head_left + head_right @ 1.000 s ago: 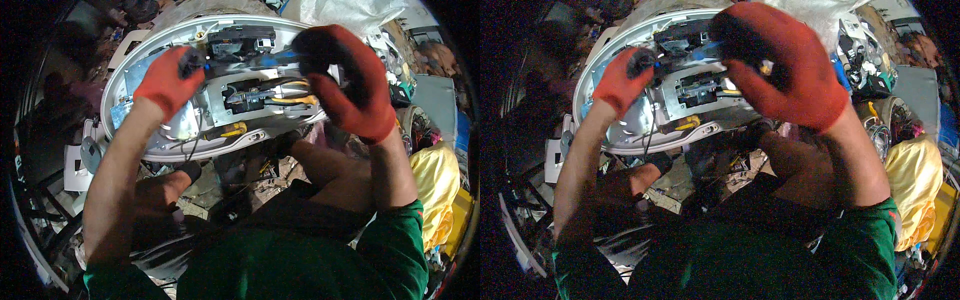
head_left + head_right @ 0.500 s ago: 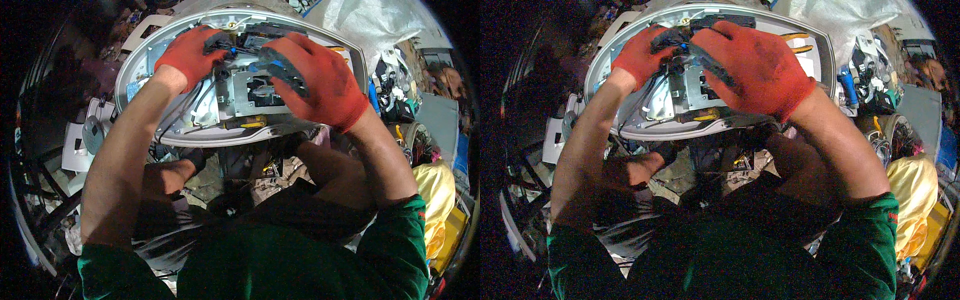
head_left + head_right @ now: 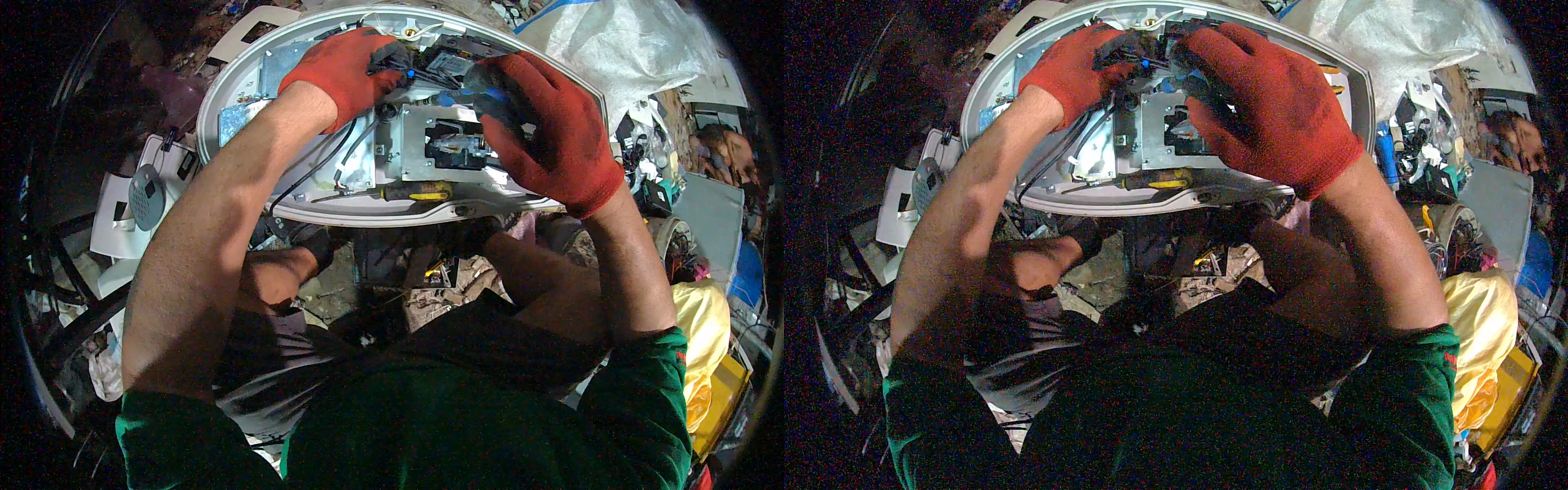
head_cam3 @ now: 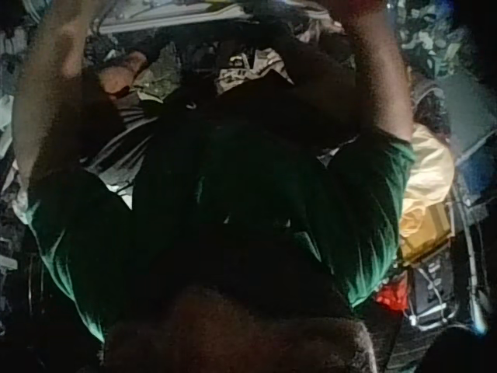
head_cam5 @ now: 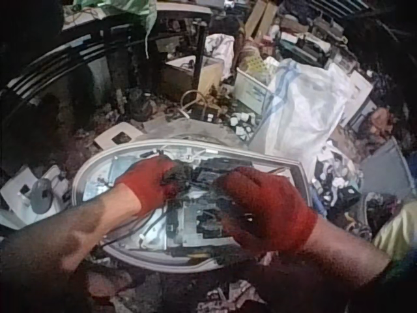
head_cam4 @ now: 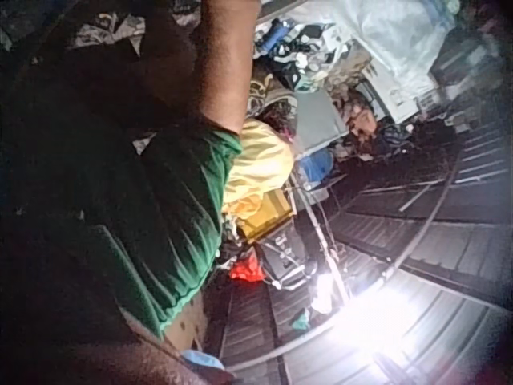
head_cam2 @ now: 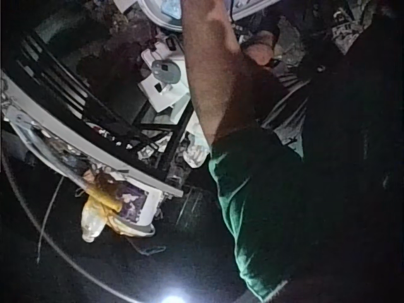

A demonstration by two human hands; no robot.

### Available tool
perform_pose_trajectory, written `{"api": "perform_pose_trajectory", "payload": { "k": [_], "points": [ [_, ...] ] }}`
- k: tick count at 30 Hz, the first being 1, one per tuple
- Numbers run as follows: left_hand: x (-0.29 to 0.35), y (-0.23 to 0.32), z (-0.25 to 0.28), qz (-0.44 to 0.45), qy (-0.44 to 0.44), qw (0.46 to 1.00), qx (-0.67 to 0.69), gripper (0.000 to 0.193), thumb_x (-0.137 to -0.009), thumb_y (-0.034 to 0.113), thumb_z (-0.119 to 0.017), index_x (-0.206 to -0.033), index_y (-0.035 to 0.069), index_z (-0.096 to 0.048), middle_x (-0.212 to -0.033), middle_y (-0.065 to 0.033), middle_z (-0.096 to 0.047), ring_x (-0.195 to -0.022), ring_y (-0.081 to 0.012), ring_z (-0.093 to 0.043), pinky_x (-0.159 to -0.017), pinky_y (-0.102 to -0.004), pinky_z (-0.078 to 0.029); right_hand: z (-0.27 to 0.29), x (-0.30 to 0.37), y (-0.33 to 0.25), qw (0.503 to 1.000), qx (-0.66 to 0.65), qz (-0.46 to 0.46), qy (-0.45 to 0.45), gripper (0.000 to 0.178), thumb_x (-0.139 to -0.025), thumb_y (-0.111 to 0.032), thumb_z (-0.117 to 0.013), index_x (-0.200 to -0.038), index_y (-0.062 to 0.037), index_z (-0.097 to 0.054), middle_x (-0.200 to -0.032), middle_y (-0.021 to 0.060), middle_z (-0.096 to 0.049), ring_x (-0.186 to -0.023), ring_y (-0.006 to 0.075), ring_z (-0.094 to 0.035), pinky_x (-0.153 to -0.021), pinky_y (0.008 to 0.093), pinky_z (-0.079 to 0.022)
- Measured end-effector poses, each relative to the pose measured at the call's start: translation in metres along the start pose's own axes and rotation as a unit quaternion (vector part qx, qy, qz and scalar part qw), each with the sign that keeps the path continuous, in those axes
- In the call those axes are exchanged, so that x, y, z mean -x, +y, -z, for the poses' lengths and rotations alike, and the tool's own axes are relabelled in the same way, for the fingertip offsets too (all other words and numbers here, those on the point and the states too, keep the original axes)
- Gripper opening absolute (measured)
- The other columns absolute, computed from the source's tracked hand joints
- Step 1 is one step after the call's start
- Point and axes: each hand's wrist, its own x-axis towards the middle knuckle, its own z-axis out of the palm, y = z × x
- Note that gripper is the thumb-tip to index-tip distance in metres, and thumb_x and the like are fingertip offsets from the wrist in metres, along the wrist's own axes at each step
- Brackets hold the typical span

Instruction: The person uses pliers and a screwdriver to remove components, wires, and a circuit board from a white plastic appliance housing.

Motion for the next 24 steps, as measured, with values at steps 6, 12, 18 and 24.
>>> {"api": "perform_pose_trajectory", "payload": {
  "k": [6,12,18,24],
  "points": [
    [-0.003,-0.007,-0.006,0.001,0.011,1.0,0.026,0.029,-0.087,0.025,-0.067,-0.113,0.013,-0.064,-0.107,-0.0149,-0.063,-0.104,-0.0381,-0.059,-0.091,-0.0425,-0.047,-0.004,0.001,0.0,1.0,-0.016,0.0,-0.003,0.046,-0.078,-0.021,-0.067,-0.12,-0.0064,-0.054,-0.108,0.0187,-0.06,-0.089,0.0414,-0.062,-0.074,0.0471,-0.052],
    [-0.004,-0.013,-0.011,-0.019,0.031,0.999,0.007,0.028,-0.088,0.028,-0.066,-0.112,0.012,-0.065,-0.106,-0.0153,-0.063,-0.103,-0.0387,-0.06,-0.09,-0.0433,-0.047,-0.003,0.0,-0.006,1.0,-0.012,-0.014,-0.018,0.047,-0.078,-0.021,-0.067,-0.12,-0.0076,-0.054,-0.109,0.0184,-0.061,-0.09,0.0404,-0.063,-0.075,0.0465,-0.053],
    [-0.006,-0.007,-0.005,-0.029,-0.001,0.999,-0.013,0.031,-0.088,0.032,-0.066,-0.112,0.013,-0.064,-0.106,-0.0158,-0.063,-0.103,-0.0394,-0.06,-0.09,-0.044,-0.047,-0.007,-0.005,-0.01,0.999,0.031,-0.007,0.012,0.044,-0.078,-0.022,-0.067,-0.118,-0.009,-0.054,-0.107,0.0178,-0.061,-0.089,0.0396,-0.063,-0.073,0.0455,-0.053],
    [-0.008,-0.021,-0.008,-0.038,-0.002,0.999,0.026,0.036,-0.083,0.032,-0.068,-0.114,0.014,-0.063,-0.106,-0.0146,-0.067,-0.102,-0.0372,-0.063,-0.088,-0.0438,-0.05,-0.001,-0.036,-0.039,0.991,0.064,0.01,-0.117,0.039,-0.077,-0.018,-0.066,-0.115,-0.0101,-0.057,-0.11,0.0156,-0.062,-0.093,0.0379,-0.063,-0.076,0.0444,-0.053]
  ]
}}
